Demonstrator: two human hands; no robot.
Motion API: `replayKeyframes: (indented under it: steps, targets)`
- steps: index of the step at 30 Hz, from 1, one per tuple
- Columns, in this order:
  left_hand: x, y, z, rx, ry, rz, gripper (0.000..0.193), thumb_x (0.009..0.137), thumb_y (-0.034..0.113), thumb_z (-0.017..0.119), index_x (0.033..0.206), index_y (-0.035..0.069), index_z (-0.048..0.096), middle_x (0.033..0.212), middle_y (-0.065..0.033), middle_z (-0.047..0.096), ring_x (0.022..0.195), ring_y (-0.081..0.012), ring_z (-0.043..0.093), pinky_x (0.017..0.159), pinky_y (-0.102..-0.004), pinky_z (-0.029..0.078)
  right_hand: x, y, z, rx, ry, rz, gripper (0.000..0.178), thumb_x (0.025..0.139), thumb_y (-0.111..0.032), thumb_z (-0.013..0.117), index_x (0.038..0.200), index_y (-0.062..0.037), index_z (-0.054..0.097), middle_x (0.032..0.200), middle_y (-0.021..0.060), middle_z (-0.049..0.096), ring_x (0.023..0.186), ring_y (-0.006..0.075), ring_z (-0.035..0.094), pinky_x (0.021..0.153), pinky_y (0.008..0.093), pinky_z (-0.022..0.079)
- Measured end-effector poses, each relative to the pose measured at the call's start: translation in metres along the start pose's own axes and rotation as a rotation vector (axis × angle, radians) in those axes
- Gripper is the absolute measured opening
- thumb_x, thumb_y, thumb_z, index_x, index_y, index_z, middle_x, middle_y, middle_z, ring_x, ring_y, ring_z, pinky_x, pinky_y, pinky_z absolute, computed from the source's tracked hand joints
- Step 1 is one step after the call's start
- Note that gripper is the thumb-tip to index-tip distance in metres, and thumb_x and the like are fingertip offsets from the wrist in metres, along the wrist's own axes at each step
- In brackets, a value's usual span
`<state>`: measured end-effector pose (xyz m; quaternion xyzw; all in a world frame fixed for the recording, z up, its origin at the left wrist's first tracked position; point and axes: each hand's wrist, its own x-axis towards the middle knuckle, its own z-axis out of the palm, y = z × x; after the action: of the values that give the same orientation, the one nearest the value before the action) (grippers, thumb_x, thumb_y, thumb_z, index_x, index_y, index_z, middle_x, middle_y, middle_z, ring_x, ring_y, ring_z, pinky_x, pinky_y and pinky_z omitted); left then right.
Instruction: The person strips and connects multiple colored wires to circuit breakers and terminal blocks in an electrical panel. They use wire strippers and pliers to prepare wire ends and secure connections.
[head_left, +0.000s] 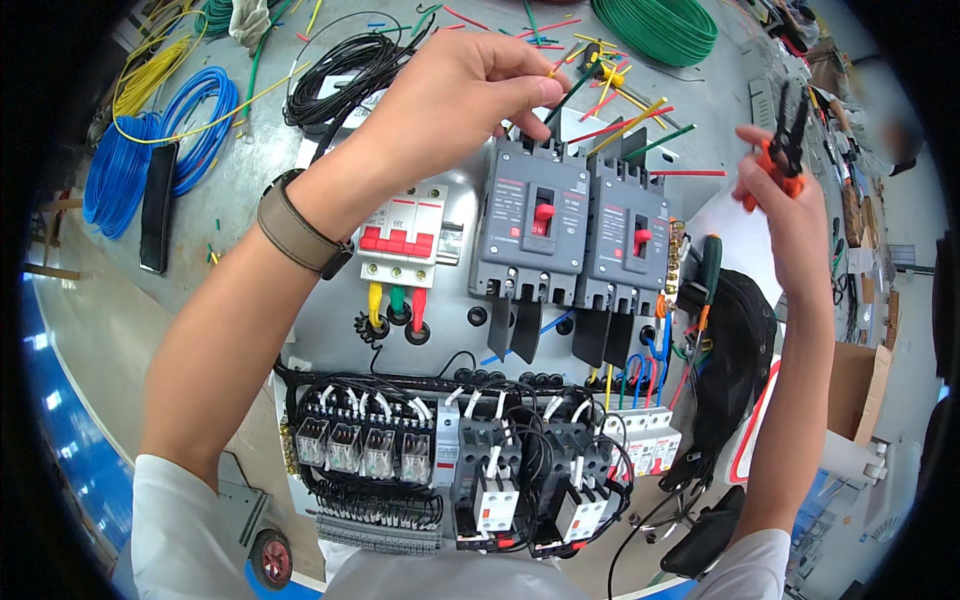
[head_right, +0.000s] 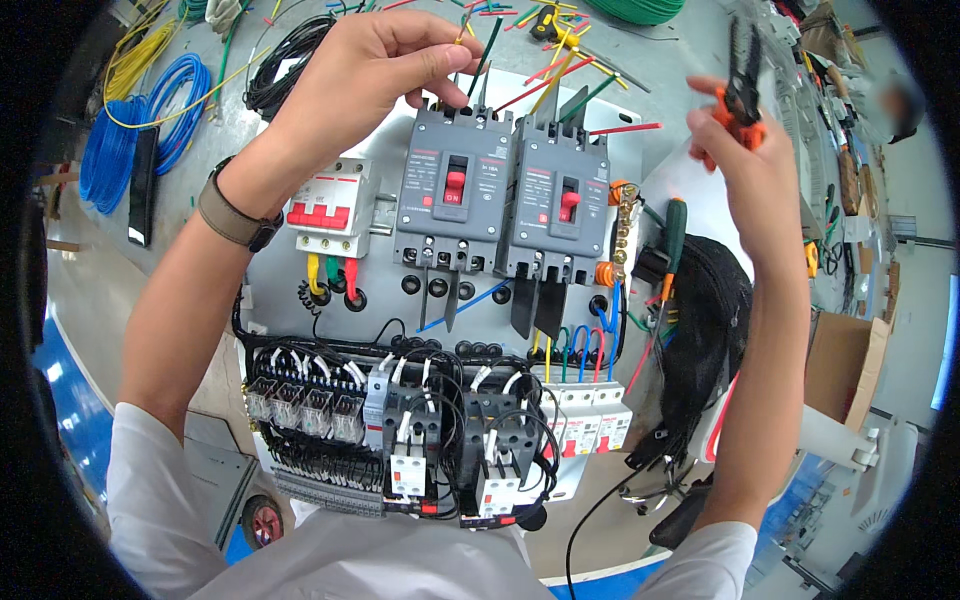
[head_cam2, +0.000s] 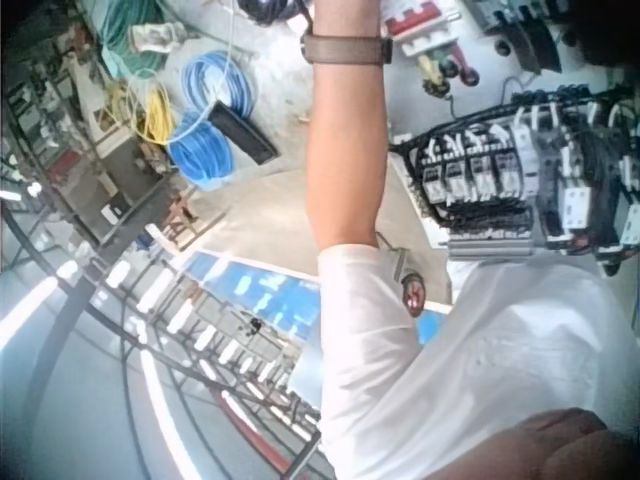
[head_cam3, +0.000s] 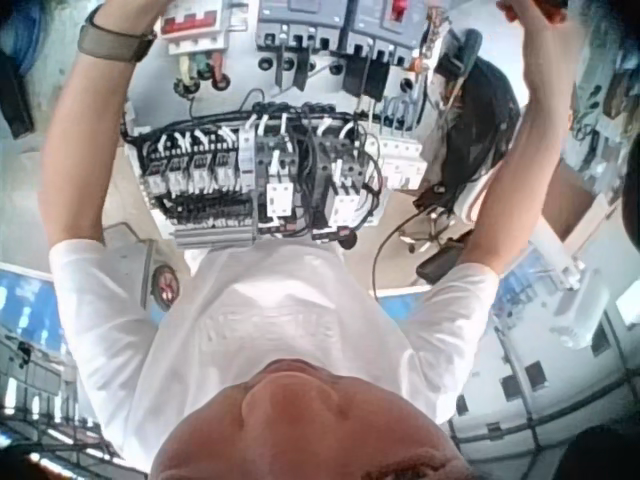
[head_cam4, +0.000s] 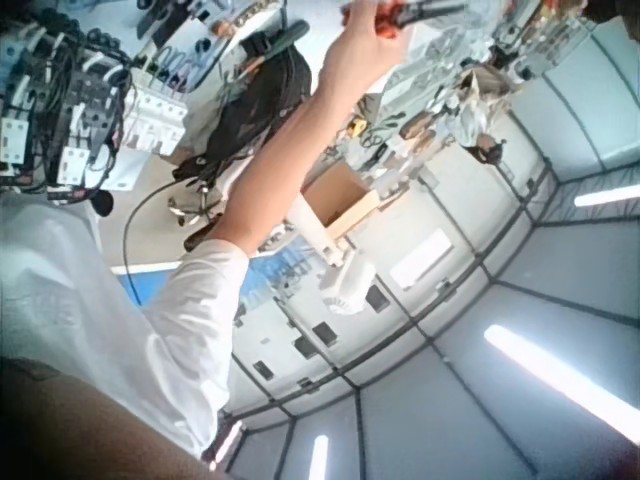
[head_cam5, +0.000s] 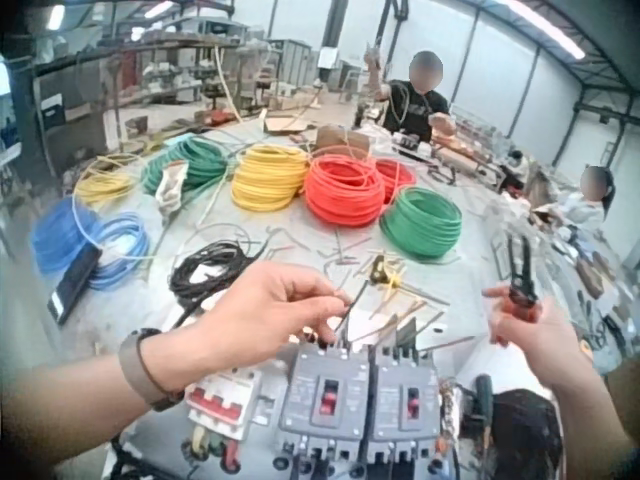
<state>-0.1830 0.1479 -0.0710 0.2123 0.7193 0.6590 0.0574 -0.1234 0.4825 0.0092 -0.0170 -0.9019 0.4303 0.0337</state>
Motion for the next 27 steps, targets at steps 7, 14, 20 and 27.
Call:
replayKeyframes:
  steps: [7, 14, 20, 27]
  targets:
    - [0.006, -0.002, 0.003, -0.069, -0.01, 0.017, 0.031, 0.096, 0.011, 0.074, 0.123, -0.005, 0.072, 0.098, -0.009, 0.077, 0.088, -0.0116, 0.073, 0.074, -0.0271, 0.055, 0.049, 0.003, 0.03, -0.515, 0.038, -0.415, 0.037, 0.098, -0.019, 0.072, 0.134, -0.0089, 0.069, 0.094, 0.01, 0.07, 0.085, 0.0211, 0.066, 0.083, 0.0347, 0.053]
    - [0.001, 0.0, 0.002, -0.022, -0.032, -0.128, 0.031, 0.098, 0.01, 0.072, 0.125, -0.006, 0.074, 0.094, -0.0082, 0.075, 0.077, -0.0109, 0.068, 0.074, -0.026, 0.055, 0.076, 0.014, 0.049, -0.583, -0.087, -0.599, 0.046, 0.097, -0.012, 0.073, 0.141, -0.0085, 0.064, 0.121, 0.0123, 0.071, 0.098, 0.0187, 0.069, 0.096, 0.0343, 0.053]
    - [-0.005, -0.006, 0.003, -0.005, -0.006, -0.069, 0.028, 0.099, 0.011, 0.071, 0.121, -0.006, 0.076, 0.091, -0.0069, 0.075, 0.078, -0.0107, 0.067, 0.073, -0.0274, 0.055, 0.093, 0.01, 0.044, -0.441, -0.054, -0.368, 0.037, 0.1, -0.022, 0.074, 0.133, -0.0085, 0.07, 0.103, 0.0041, 0.073, 0.094, 0.0162, 0.07, 0.09, 0.0307, 0.054]
    - [-0.005, -0.004, 0.001, 0.126, 0.085, -0.081, 0.026, 0.095, 0.014, 0.074, 0.116, -0.002, 0.079, 0.088, -0.0091, 0.076, 0.08, -0.0117, 0.068, 0.075, -0.0289, 0.055, 0.048, -0.102, 0.065, -0.227, -0.181, -0.413, 0.016, 0.09, -0.009, 0.08, 0.1, -0.0018, 0.069, 0.087, 0.0071, 0.07, 0.081, 0.0147, 0.067, 0.079, 0.0319, 0.054]
